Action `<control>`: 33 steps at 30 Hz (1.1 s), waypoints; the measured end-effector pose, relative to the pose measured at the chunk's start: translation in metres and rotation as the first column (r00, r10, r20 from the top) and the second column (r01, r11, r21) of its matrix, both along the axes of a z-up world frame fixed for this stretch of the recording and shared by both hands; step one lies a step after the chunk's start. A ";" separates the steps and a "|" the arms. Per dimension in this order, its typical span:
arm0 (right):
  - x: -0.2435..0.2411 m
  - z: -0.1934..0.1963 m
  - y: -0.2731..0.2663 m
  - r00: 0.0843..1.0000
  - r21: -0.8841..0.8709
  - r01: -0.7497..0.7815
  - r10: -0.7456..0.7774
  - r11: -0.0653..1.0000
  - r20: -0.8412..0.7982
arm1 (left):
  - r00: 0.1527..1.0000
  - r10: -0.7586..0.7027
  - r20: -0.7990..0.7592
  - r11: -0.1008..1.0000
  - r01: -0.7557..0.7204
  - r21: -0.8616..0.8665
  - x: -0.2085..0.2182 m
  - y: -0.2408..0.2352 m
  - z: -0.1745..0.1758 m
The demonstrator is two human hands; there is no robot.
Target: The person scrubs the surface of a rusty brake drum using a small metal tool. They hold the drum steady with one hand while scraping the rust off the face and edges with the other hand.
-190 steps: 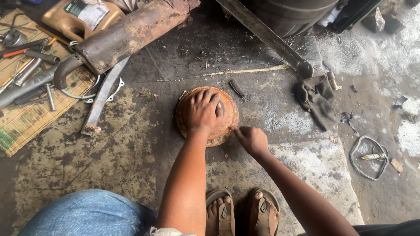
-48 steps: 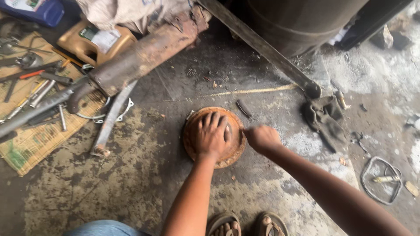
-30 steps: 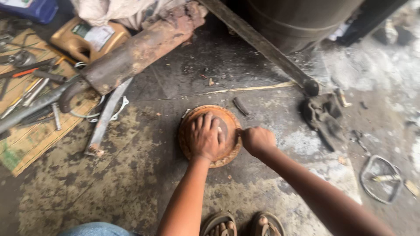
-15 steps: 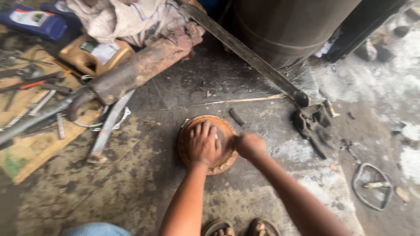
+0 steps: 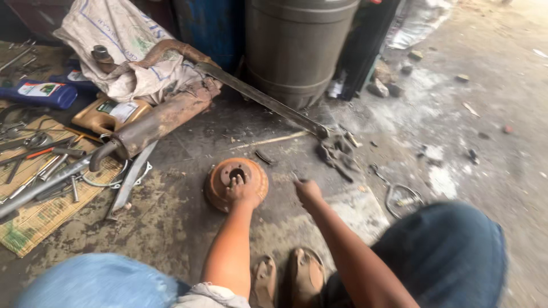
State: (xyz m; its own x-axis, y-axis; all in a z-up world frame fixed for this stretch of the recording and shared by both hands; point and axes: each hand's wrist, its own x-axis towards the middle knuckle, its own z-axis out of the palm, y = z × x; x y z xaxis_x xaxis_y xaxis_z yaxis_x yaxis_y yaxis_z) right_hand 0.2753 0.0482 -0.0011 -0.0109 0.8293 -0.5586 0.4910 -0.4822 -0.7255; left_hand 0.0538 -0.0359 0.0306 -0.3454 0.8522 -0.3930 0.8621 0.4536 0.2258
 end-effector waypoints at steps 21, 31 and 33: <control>-0.005 0.039 0.002 0.614 -0.213 0.217 -0.303 0.953 -0.729 | 0.878 0.344 0.332 0.537 -0.475 0.698 -0.016 0.001 0.004; -0.031 -0.015 0.030 0.856 -0.039 0.085 -0.093 0.996 -0.508 | 0.837 0.366 0.406 0.581 -0.546 0.603 -0.066 0.048 -0.012; -0.037 -0.042 0.038 0.900 0.014 0.003 0.003 1.000 -0.435 | 0.922 0.279 0.269 0.682 -0.387 0.620 -0.063 0.050 -0.025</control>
